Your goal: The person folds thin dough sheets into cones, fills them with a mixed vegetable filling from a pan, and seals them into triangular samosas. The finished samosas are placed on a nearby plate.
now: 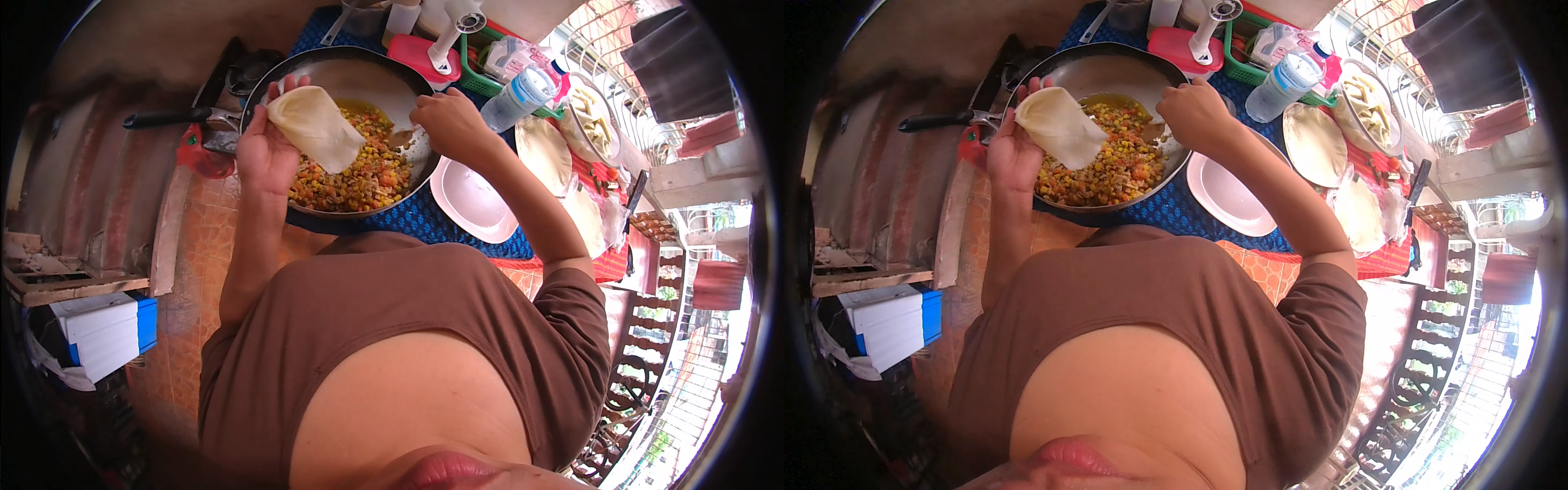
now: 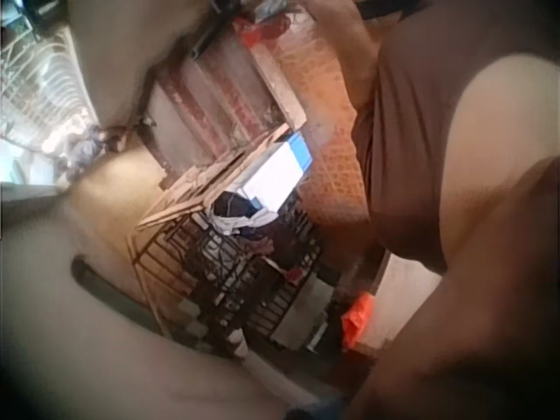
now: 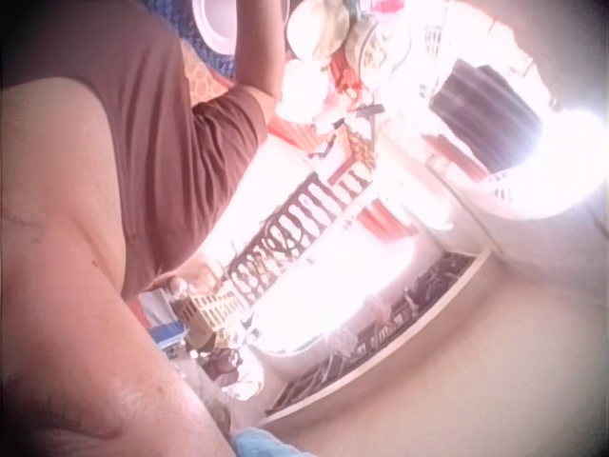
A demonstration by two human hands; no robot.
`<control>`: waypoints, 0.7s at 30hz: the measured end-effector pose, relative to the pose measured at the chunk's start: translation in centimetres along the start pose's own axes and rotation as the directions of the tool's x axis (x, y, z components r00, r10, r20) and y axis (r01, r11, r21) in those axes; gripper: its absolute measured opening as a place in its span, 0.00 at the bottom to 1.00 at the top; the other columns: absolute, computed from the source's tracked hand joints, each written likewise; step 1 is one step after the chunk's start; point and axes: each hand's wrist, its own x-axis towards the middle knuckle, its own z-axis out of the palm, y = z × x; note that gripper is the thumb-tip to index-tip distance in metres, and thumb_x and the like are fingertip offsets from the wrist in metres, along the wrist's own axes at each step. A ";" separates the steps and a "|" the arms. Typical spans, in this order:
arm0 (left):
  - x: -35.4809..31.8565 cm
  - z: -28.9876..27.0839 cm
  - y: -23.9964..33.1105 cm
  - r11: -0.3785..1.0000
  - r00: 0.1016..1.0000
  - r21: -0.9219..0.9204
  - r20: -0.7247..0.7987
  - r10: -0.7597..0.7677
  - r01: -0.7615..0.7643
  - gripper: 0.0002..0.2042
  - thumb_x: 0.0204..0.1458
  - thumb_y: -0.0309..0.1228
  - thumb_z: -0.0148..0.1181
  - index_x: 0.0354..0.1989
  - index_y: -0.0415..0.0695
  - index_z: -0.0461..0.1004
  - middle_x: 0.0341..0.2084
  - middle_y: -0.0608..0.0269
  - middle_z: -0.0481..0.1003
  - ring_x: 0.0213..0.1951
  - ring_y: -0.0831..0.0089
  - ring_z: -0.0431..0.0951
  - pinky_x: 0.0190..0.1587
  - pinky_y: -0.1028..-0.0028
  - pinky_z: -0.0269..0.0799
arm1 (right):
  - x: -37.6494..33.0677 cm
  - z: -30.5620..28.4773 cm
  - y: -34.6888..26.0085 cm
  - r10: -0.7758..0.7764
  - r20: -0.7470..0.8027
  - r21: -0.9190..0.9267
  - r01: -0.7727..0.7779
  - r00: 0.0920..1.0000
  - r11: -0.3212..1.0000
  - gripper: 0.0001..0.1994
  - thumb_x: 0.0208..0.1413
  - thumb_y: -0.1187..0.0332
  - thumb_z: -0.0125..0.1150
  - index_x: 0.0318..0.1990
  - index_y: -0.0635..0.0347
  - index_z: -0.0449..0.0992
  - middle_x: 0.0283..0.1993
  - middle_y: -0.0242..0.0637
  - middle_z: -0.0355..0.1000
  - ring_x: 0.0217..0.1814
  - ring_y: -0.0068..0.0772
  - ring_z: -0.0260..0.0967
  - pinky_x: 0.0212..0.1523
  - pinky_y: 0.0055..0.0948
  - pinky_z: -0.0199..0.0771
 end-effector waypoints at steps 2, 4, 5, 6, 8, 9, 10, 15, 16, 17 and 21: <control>0.3 -0.2 -1.1 1.000 0.999 -0.009 -0.049 -0.018 0.017 0.20 0.66 0.38 0.25 0.55 0.38 0.60 0.58 0.46 0.64 0.64 0.50 0.57 0.67 0.52 0.52 | 0.4 2.5 0.3 0.021 0.062 0.017 -0.022 0.998 1.000 0.14 0.36 0.78 0.57 0.33 0.50 0.80 0.34 0.30 0.71 0.43 0.33 0.70 0.44 0.34 0.60; 1.0 2.8 -3.7 0.967 0.907 0.242 -0.387 0.167 -0.075 0.20 0.66 0.38 0.24 0.55 0.38 0.59 0.57 0.46 0.65 0.63 0.49 0.59 0.66 0.52 0.54 | 0.1 4.5 0.2 0.004 0.068 0.091 -0.010 0.998 0.996 0.09 0.38 0.73 0.59 0.29 0.49 0.80 0.32 0.29 0.72 0.40 0.33 0.72 0.45 0.37 0.58; 1.1 2.9 -3.8 0.966 0.904 0.247 -0.390 0.174 -0.079 0.20 0.66 0.38 0.24 0.55 0.38 0.59 0.57 0.46 0.65 0.63 0.49 0.59 0.66 0.52 0.54 | -0.3 4.2 -0.5 0.006 0.091 0.175 -0.022 0.996 0.984 0.12 0.36 0.74 0.58 0.31 0.49 0.81 0.32 0.29 0.73 0.39 0.32 0.72 0.47 0.37 0.55; 1.1 3.0 -3.8 0.964 0.902 0.253 -0.392 0.180 -0.082 0.21 0.66 0.38 0.24 0.55 0.38 0.59 0.57 0.46 0.65 0.63 0.50 0.59 0.66 0.53 0.54 | -0.7 3.8 -0.9 0.009 0.130 0.242 -0.040 0.991 0.969 0.15 0.37 0.76 0.57 0.34 0.49 0.81 0.33 0.30 0.73 0.41 0.32 0.70 0.47 0.36 0.54; 1.3 3.1 -3.9 0.955 0.892 0.282 -0.405 0.202 -0.088 0.21 0.66 0.38 0.23 0.55 0.38 0.59 0.57 0.46 0.65 0.63 0.50 0.59 0.66 0.53 0.54 | -1.4 2.8 -1.5 0.020 0.182 0.344 -0.082 0.983 0.935 0.16 0.39 0.78 0.56 0.37 0.49 0.81 0.35 0.31 0.74 0.43 0.32 0.69 0.47 0.34 0.52; 1.4 3.1 -3.9 0.947 0.883 0.307 -0.414 0.219 -0.091 0.21 0.66 0.38 0.23 0.55 0.38 0.59 0.57 0.45 0.65 0.63 0.50 0.59 0.66 0.53 0.54 | -1.7 2.7 -1.8 0.030 0.194 0.380 -0.103 0.981 0.919 0.16 0.41 0.78 0.55 0.37 0.50 0.81 0.35 0.32 0.74 0.43 0.32 0.69 0.48 0.34 0.52; 1.5 3.1 -3.9 0.939 0.875 0.332 -0.422 0.236 -0.093 0.21 0.66 0.38 0.23 0.55 0.38 0.59 0.57 0.45 0.65 0.63 0.50 0.59 0.66 0.53 0.54 | -1.9 2.6 -2.0 0.040 0.207 0.416 -0.125 0.978 0.901 0.15 0.42 0.78 0.54 0.37 0.50 0.81 0.36 0.32 0.74 0.43 0.33 0.69 0.48 0.34 0.51; 1.9 1.7 -2.4 0.938 0.880 0.326 -0.406 0.248 -0.114 0.21 0.66 0.38 0.23 0.54 0.38 0.60 0.57 0.44 0.65 0.63 0.50 0.59 0.66 0.52 0.53 | -2.6 2.2 -1.8 0.088 0.215 0.526 -0.192 0.973 0.829 0.15 0.44 0.75 0.54 0.38 0.50 0.82 0.36 0.35 0.76 0.41 0.36 0.71 0.50 0.35 0.52; 2.0 1.6 -2.2 0.937 0.876 0.327 -0.408 0.257 -0.123 0.21 0.66 0.38 0.23 0.53 0.38 0.60 0.56 0.44 0.65 0.63 0.50 0.59 0.66 0.52 0.53 | -2.7 2.2 -1.7 0.096 0.214 0.556 -0.202 0.972 0.806 0.15 0.42 0.75 0.55 0.38 0.49 0.82 0.35 0.35 0.77 0.41 0.37 0.72 0.50 0.36 0.53; 2.0 1.7 -2.1 0.933 0.863 0.334 -0.425 0.275 -0.133 0.20 0.66 0.38 0.23 0.53 0.38 0.60 0.56 0.44 0.65 0.63 0.49 0.59 0.66 0.51 0.53 | -2.7 2.2 -1.8 0.097 0.220 0.581 -0.211 0.971 0.786 0.15 0.43 0.74 0.54 0.39 0.49 0.82 0.35 0.36 0.77 0.41 0.37 0.72 0.51 0.38 0.53; 2.0 1.7 -1.1 0.916 0.832 0.359 -0.442 0.336 -0.180 0.20 0.66 0.38 0.24 0.51 0.37 0.61 0.55 0.43 0.66 0.62 0.47 0.60 0.66 0.49 0.53 | -2.6 1.6 -1.6 0.059 0.287 0.626 -0.234 0.956 0.743 0.13 0.52 0.71 0.53 0.41 0.50 0.81 0.39 0.39 0.76 0.43 0.38 0.73 0.52 0.37 0.61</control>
